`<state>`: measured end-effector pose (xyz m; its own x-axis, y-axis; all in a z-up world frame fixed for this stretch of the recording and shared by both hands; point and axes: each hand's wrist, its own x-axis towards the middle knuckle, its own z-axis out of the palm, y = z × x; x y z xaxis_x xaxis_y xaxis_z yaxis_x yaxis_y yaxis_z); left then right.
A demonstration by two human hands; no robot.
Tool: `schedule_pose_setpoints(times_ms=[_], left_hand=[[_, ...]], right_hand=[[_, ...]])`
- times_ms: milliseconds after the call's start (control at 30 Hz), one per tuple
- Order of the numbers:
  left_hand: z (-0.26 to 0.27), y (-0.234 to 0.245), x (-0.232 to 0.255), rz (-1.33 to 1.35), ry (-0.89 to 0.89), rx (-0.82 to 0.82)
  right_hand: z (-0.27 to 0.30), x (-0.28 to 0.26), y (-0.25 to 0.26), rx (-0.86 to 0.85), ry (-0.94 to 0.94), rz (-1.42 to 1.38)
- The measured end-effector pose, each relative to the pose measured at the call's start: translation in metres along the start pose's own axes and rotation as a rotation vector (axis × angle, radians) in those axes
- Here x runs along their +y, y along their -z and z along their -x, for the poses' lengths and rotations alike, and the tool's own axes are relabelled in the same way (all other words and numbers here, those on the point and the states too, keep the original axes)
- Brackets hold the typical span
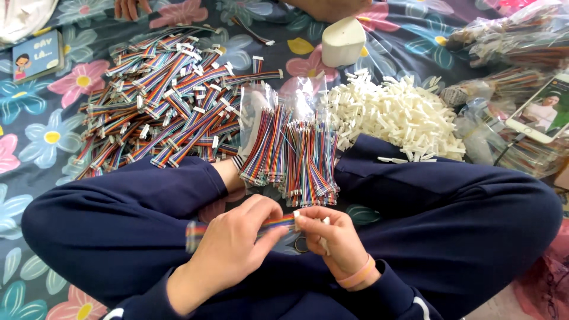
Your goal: Attaching white plastic connectors to the ends of multi-colored ribbon cables while sitting on the floor.
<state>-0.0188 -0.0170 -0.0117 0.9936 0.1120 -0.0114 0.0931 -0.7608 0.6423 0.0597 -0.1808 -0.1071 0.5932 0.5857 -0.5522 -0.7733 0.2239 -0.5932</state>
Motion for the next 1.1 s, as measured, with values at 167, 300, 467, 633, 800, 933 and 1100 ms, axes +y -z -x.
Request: schedule_pose_setpoints(times_ms=[167, 300, 467, 633, 800, 933, 1100], left_hand=[[0.002, -0.006, 0.000, -0.129, -0.239, 0.104], [-0.002, -0.007, 0.004, -0.084, -0.321, 0.109], [-0.001, -0.013, -0.005, -0.098, -0.301, 0.058], [-0.025, 0.000, -0.042, -0.357, -0.420, 0.059], [-0.069, 0.030, -0.175, -0.714, -0.119, 0.231], [-0.066, 0.021, -0.127, -0.502, -0.073, 0.192], [-0.043, -0.016, -0.064, 0.056, -0.063, -0.120]], right_hand=[[-0.001, 0.001, 0.002, 0.003, -0.015, -0.038], [-0.003, 0.001, 0.002, -0.003, -0.014, -0.043], [-0.001, -0.001, 0.001, 0.002, -0.079, -0.044], [-0.003, -0.009, 0.006, 0.152, -0.096, 0.099], [-0.030, -0.010, 0.041, 0.454, 0.290, 0.646], [-0.045, -0.008, 0.040, 0.458, 0.190, 0.901], [-0.057, 0.007, 0.054, 0.445, 0.041, 0.937]])
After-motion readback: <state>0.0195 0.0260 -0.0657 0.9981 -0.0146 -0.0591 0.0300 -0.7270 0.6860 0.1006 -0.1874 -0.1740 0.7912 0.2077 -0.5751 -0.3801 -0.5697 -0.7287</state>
